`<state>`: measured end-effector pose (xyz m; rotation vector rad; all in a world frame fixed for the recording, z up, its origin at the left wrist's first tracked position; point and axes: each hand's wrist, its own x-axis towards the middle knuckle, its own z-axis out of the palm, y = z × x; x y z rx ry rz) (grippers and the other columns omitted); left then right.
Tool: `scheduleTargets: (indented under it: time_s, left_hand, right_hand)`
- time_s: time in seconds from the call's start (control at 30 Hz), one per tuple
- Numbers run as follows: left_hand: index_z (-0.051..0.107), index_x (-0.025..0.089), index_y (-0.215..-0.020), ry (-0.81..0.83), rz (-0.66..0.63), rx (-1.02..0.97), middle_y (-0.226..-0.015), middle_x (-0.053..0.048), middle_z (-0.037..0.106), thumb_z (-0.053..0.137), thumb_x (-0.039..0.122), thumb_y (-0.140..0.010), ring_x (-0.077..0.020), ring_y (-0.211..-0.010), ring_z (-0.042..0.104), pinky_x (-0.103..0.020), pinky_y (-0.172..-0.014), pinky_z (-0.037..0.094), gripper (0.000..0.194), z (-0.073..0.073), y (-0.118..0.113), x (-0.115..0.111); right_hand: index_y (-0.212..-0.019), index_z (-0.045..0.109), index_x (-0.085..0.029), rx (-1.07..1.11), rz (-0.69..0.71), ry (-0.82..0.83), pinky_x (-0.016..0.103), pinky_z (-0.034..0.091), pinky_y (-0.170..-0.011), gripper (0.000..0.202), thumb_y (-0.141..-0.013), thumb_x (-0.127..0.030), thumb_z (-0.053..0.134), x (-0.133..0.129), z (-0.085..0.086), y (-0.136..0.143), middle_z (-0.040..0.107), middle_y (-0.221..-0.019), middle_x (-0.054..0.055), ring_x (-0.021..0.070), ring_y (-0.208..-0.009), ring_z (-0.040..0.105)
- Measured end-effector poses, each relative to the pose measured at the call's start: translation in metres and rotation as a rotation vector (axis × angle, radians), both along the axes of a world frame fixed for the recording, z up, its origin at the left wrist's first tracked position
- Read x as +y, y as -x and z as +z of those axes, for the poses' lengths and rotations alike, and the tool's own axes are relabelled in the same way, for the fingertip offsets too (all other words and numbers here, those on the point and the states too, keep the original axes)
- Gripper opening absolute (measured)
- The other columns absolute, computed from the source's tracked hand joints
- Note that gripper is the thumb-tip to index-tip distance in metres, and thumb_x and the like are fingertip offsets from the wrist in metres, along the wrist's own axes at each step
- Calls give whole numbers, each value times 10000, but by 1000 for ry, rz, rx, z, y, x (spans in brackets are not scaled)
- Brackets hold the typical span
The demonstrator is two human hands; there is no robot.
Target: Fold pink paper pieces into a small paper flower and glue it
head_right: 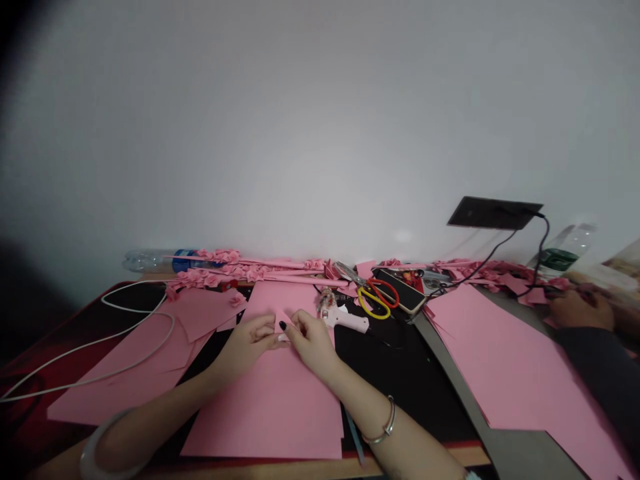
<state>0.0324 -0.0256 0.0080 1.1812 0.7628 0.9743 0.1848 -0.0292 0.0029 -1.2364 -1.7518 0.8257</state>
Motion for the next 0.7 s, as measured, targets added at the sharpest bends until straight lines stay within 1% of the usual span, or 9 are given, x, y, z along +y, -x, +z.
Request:
scheduleTargets:
  time_s: [0.07, 0.2, 0.3, 0.37, 0.5, 0.6, 0.7]
  left_hand:
    - [602, 151, -895, -5, 9, 18, -607, 27, 589, 623, 204, -684, -148, -673, 625, -357, -819, 503, 218, -3, 0, 1]
    - [585, 136, -973, -12, 52, 80, -735, -23, 647, 614, 225, -690, -191, -771, 650, -357, -819, 502, 298, -9, 1, 4]
    - [588, 139, -947, -37, 125, 182, -786, -40, 661, 660, 232, -647, -193, -799, 645, -335, -800, 505, 323, -9, 2, 5]
    - [592, 148, -904, -76, 184, 226, -818, -41, 663, 682, 227, -624, -183, -814, 638, -314, -795, 504, 305, -8, 3, 6]
    - [588, 157, -856, -136, 247, 201, -879, -43, 657, 691, 222, -615, -168, -857, 624, -289, -806, 497, 270, -10, 5, 8]
    - [584, 154, -872, -128, 257, 154, -874, -48, 659, 691, 219, -611, -171, -854, 625, -294, -799, 499, 290, -11, 6, 10]
    - [587, 149, -865, -129, 288, 114, -866, -50, 662, 674, 207, -623, -172, -852, 626, -295, -799, 496, 264, -10, 6, 11]
  right_hand:
    - [-631, 405, -177, 7, 5, 0, 196, 247, -464, 256, -830, -330, 455, -1, 1, 1, 355, -510, -61, 76, -484, 320]
    - [-624, 390, -178, 60, 5, 28, 200, 240, -459, 291, -842, -364, 442, -2, 2, 2, 344, -491, -65, 73, -467, 307]
    - [-632, 390, -179, 129, -8, 48, 199, 244, -454, 305, -846, -390, 441, -2, 1, 1, 349, -485, -67, 69, -454, 308]
    - [-645, 394, -180, 169, -18, 60, 196, 247, -448, 303, -848, -401, 439, -1, 0, 0, 359, -487, -67, 67, -448, 315]
    - [-662, 387, -189, 250, -19, 104, 187, 259, -419, 293, -846, -410, 440, 0, -1, 0, 368, -484, -71, 64, -420, 342]
    - [-670, 378, -197, 304, -1, 138, 184, 283, -391, 277, -838, -405, 453, -1, -1, 1, 380, -461, -80, 66, -376, 367]
    - [-645, 358, -202, 320, 10, 153, 187, 329, -383, 284, -822, -389, 479, -1, -1, 3, 389, -437, -84, 77, -359, 417]
